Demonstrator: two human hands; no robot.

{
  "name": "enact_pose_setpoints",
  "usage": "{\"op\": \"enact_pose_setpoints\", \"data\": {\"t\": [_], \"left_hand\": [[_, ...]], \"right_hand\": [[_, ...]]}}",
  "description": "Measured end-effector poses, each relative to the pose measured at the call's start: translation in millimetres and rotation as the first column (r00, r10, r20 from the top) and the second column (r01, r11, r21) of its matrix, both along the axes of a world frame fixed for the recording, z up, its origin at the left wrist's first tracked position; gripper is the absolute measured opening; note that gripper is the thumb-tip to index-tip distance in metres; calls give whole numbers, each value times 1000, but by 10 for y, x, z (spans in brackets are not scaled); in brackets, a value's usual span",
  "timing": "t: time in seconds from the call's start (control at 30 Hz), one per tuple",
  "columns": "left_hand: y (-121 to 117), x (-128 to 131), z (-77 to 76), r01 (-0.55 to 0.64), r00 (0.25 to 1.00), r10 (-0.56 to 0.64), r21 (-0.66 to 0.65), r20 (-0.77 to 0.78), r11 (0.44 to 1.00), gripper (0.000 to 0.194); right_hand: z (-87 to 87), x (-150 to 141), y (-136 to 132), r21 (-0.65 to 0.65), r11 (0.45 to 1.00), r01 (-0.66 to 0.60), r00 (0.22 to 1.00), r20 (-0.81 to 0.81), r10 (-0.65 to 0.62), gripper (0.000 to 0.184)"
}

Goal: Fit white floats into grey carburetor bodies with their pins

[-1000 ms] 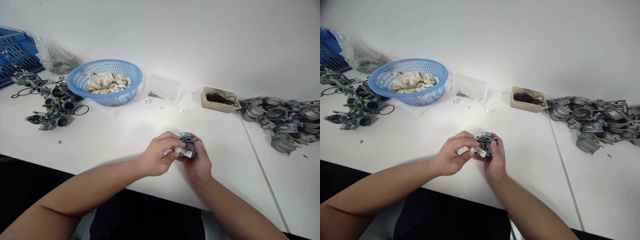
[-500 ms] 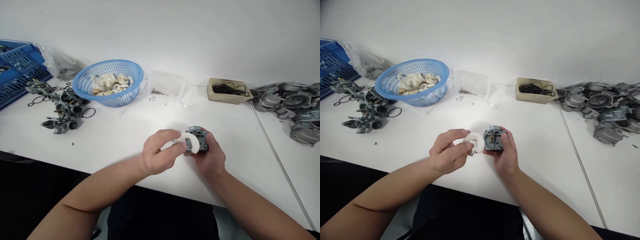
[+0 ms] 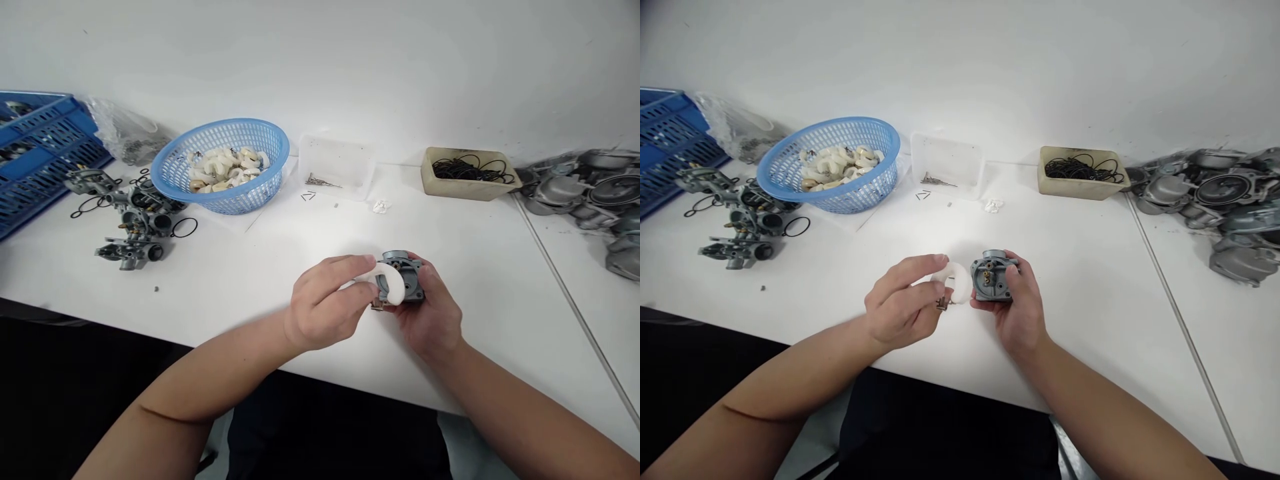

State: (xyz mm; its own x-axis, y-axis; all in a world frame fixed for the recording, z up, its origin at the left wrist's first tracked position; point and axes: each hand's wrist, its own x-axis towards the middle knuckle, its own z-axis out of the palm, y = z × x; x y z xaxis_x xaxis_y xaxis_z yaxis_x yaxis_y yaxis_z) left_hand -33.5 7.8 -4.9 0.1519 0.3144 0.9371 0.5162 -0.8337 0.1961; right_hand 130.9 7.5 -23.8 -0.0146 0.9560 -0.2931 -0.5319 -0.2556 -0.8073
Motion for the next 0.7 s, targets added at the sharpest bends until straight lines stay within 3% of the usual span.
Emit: {"op": "enact_pose_setpoints", "data": {"t": [0.23,0.7], "left_hand": [[-32,3,2,131,991,-132,-124,0,984,18],[-77,-6,-38,244,965,-200,-299,170,922,31]], "right_hand": [[5,19,-21,-44,998,37,999,17,-37,41],[46,6,-28,-49,999,18,999,53,-15,44]]}}
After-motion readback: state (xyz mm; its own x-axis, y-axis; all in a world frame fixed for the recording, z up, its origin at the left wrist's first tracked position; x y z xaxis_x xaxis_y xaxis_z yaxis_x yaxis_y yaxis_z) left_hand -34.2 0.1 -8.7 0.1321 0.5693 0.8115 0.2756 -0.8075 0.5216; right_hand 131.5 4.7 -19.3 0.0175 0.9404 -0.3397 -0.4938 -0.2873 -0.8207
